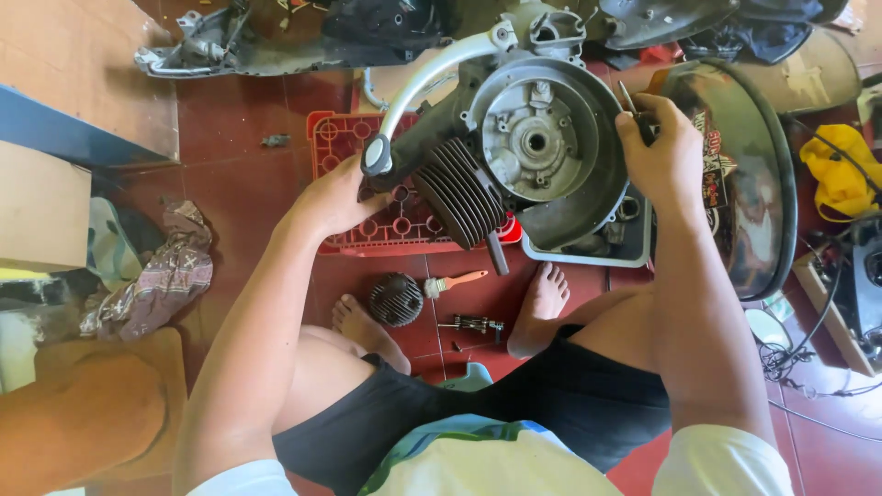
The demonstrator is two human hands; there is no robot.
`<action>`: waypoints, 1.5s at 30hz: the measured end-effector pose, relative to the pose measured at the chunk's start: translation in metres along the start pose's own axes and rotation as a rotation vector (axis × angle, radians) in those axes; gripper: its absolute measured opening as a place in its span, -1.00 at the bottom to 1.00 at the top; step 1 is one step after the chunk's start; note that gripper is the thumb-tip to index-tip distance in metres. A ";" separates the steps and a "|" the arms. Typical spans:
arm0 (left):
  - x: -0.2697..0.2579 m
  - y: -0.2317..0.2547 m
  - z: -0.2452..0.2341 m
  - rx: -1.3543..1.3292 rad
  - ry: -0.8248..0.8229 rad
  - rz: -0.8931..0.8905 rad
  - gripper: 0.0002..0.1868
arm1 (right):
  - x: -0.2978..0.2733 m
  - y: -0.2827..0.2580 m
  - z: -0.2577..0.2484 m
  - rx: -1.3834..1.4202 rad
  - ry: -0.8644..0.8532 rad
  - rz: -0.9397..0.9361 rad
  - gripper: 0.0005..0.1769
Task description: The person sits on the floor and cleans a motorcycle engine cylinder head using a brush and a small tool. They scrub the cooling fins and inner surfaces, then wipe the parts with their hands.
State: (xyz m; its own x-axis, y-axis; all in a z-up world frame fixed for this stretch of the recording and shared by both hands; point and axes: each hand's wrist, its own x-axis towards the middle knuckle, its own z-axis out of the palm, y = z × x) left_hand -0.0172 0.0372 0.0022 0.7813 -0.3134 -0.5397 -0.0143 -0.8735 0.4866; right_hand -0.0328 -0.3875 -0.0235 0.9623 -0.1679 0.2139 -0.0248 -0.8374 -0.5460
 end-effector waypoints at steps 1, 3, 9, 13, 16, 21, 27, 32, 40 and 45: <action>-0.003 -0.006 0.005 0.001 0.006 0.003 -0.43 | -0.002 0.011 0.005 0.000 0.006 -0.004 -0.65; -0.008 -0.017 0.013 -0.021 0.118 0.176 -0.26 | -0.003 0.031 0.016 -0.019 0.089 -0.037 -0.62; -0.022 -0.008 0.017 0.092 0.111 0.135 -0.25 | 0.002 0.025 0.017 0.044 0.130 0.027 -0.64; -0.017 -0.016 0.020 0.131 0.120 0.157 -0.26 | -0.003 -0.018 0.002 0.127 0.111 0.136 -0.37; -0.012 -0.018 0.019 0.147 0.220 0.219 -0.40 | 0.001 -0.021 -0.005 0.153 0.063 0.116 -0.31; 0.007 -0.033 0.024 0.128 0.439 0.356 -0.54 | 0.016 -0.003 -0.003 0.100 -0.033 0.129 -0.49; 0.000 -0.027 -0.004 0.434 1.016 0.554 -0.33 | 0.022 -0.001 -0.023 0.025 -0.168 0.142 -0.58; -0.012 -0.010 -0.002 0.155 0.866 0.764 -0.05 | 0.018 -0.018 -0.039 -0.071 -0.232 0.135 -0.62; -0.007 -0.004 -0.002 0.165 0.962 0.901 -0.85 | 0.029 -0.026 -0.020 -0.019 -0.074 -0.075 -0.71; -0.016 0.001 0.000 0.221 0.952 0.863 -0.84 | 0.042 -0.021 -0.010 0.196 0.137 -0.036 -0.74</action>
State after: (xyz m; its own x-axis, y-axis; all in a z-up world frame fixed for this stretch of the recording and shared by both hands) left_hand -0.0300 0.0411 0.0110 0.6002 -0.4948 0.6284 -0.7610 -0.5952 0.2581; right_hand 0.0056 -0.3821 0.0048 0.9155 -0.2204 0.3365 0.0744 -0.7293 -0.6801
